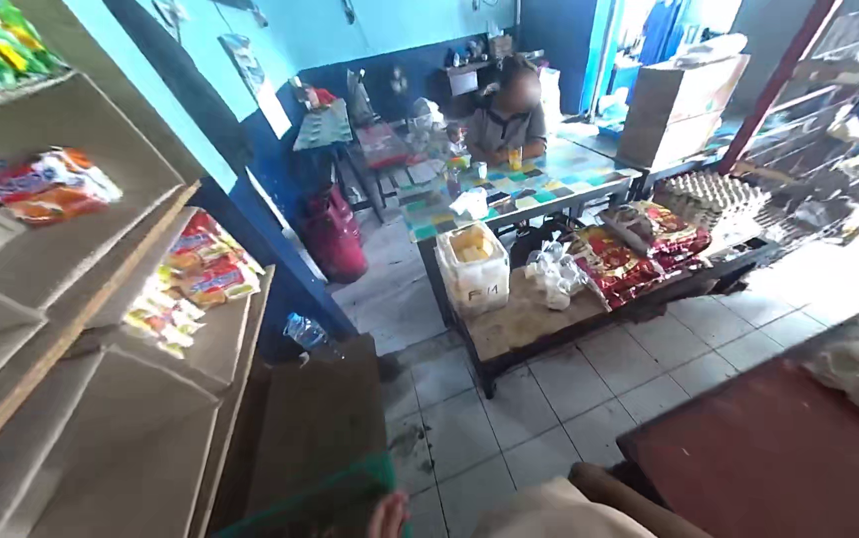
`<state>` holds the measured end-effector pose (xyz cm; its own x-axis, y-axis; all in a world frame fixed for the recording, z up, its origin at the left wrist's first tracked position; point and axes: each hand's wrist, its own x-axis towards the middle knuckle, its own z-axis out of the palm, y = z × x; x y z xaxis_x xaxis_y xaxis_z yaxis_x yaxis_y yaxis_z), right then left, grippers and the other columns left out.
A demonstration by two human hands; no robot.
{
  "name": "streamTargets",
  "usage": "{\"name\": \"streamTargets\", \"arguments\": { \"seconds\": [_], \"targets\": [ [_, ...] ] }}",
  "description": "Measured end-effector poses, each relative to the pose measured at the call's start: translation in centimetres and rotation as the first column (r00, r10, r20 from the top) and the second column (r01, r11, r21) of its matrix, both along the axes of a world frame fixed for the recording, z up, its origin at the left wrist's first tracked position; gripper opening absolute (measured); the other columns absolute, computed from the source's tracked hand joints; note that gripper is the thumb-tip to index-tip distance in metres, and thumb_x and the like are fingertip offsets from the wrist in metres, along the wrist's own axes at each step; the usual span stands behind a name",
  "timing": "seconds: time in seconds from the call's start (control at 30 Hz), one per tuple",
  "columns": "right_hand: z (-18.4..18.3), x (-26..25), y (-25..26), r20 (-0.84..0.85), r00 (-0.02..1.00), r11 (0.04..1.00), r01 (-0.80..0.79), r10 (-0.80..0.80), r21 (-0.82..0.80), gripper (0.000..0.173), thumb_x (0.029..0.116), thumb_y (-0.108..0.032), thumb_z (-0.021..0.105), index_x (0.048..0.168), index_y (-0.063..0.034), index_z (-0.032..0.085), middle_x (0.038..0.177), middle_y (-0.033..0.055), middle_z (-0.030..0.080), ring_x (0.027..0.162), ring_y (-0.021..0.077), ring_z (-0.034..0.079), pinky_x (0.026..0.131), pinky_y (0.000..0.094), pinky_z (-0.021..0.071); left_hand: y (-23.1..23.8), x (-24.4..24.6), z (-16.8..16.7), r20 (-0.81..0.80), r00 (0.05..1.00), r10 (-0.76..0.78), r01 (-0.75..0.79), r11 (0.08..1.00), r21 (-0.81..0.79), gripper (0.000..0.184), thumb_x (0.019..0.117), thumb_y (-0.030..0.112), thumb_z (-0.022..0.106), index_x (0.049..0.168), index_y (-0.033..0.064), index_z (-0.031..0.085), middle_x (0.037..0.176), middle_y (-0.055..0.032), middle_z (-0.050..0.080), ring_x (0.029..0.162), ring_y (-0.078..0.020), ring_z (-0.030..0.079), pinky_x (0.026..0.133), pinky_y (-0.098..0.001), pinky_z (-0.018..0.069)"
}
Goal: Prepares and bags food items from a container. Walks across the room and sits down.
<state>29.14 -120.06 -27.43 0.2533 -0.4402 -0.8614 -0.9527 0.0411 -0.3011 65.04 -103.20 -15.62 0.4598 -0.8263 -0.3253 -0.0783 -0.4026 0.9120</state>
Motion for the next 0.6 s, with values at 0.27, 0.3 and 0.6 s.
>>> {"name": "streamTargets", "arguments": {
  "seconds": [0.27,0.3,0.6],
  "targets": [
    [0.9,3.4,-12.8,0.106,0.935,0.940,0.330,-0.337,0.083,0.039,0.1090,-0.018,0.049,0.136,0.0073,0.058,0.136,0.0295,0.060,0.126,0.0405,0.059,0.109,0.0545,0.0427,-31.0,0.7,8.9,0.029,0.736,-0.676,0.676,0.732,-0.087,0.038,0.1069,0.016,0.047,0.137,-0.0066,0.055,0.135,-0.0232,0.061,0.121,-0.0285,0.063,0.106,-0.0429,0.0492],
    [1.3,3.6,-14.6,0.157,0.886,0.900,0.430,-0.436,0.071,0.037,0.1091,-0.016,0.050,0.138,0.0064,0.058,0.136,0.0290,0.061,0.125,0.0403,0.061,0.109,0.0538,0.0440,-33.6,0.9,9.3,0.021,0.689,-0.725,0.723,0.684,-0.097,0.038,0.1068,0.016,0.048,0.136,-0.0065,0.056,0.135,-0.0232,0.061,0.121,-0.0277,0.063,0.106,-0.0424,0.0491],
    [8.0,10.9,-43.2,0.466,0.616,0.540,0.786,-0.635,-0.302,0.040,0.1032,-0.031,0.064,0.117,0.0062,0.070,0.102,0.0273,0.072,0.092,0.0409,0.071,0.089,0.0609,0.0550,-48.1,14.1,5.1,-0.066,0.785,-0.616,0.620,0.781,0.081,0.035,0.1054,0.014,0.053,0.133,-0.0055,0.058,0.128,-0.0205,0.065,0.113,-0.0223,0.065,0.101,-0.0388,0.0513]
  ]
}}
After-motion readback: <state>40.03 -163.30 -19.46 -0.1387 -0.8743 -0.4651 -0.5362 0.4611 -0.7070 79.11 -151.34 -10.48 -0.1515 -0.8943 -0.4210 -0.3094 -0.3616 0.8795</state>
